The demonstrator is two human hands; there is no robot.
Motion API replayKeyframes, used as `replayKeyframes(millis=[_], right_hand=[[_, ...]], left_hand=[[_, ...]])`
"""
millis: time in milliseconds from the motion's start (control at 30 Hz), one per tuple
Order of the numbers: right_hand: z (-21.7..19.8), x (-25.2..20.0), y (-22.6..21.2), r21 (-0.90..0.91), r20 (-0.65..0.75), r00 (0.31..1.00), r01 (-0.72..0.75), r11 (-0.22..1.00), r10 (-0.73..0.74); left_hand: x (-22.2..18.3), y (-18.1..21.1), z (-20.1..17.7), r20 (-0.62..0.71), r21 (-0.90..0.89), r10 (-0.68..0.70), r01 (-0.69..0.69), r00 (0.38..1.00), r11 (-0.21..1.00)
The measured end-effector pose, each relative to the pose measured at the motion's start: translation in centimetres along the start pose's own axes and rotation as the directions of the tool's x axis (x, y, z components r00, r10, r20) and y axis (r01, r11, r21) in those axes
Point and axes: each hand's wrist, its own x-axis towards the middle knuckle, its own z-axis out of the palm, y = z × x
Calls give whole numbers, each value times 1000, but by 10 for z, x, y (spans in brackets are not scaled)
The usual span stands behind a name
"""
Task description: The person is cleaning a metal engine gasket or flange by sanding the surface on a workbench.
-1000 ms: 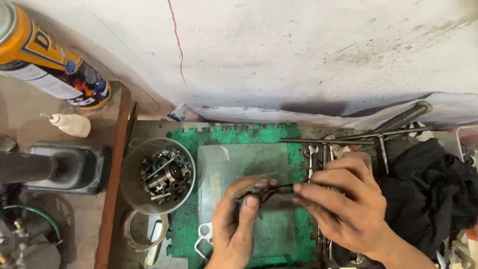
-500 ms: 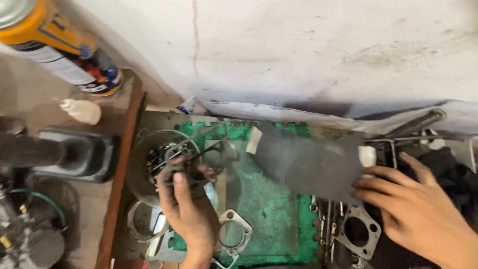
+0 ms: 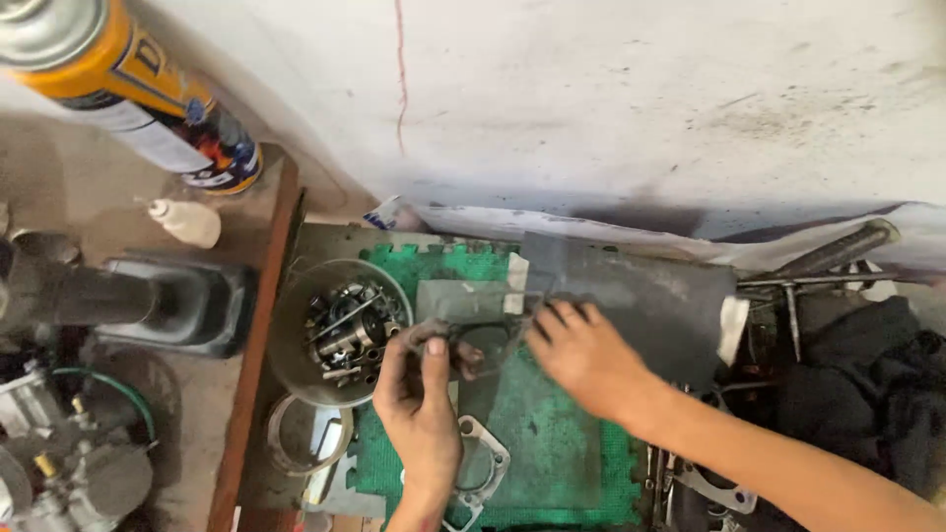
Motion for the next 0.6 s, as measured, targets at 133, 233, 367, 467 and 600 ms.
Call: replayKeyframes(millis=[133, 233, 367, 467, 600], right_hand=[[-33, -38, 16, 184, -307, 949, -21, 983, 78], [-77, -69, 13, 215, -346, 928, -66, 974, 139], [-103, -78, -5, 377, -606, 758, 6, 926, 242], [-105, -70, -14, 378, -683, 693, 66, 923, 230], [-107, -62, -15, 363, -770, 594, 105, 926, 234]], left_hand=[[13, 7, -5, 40, -136, -13, 18, 999, 991], [17, 13, 2, 94, -122, -8, 19, 996, 992], [6, 19, 26, 171, -160, -117, 144, 978, 977], [-17, 6, 27, 227, -267, -140, 199, 964, 943], [-29, 32, 30, 338, -404, -183, 317, 923, 858]])
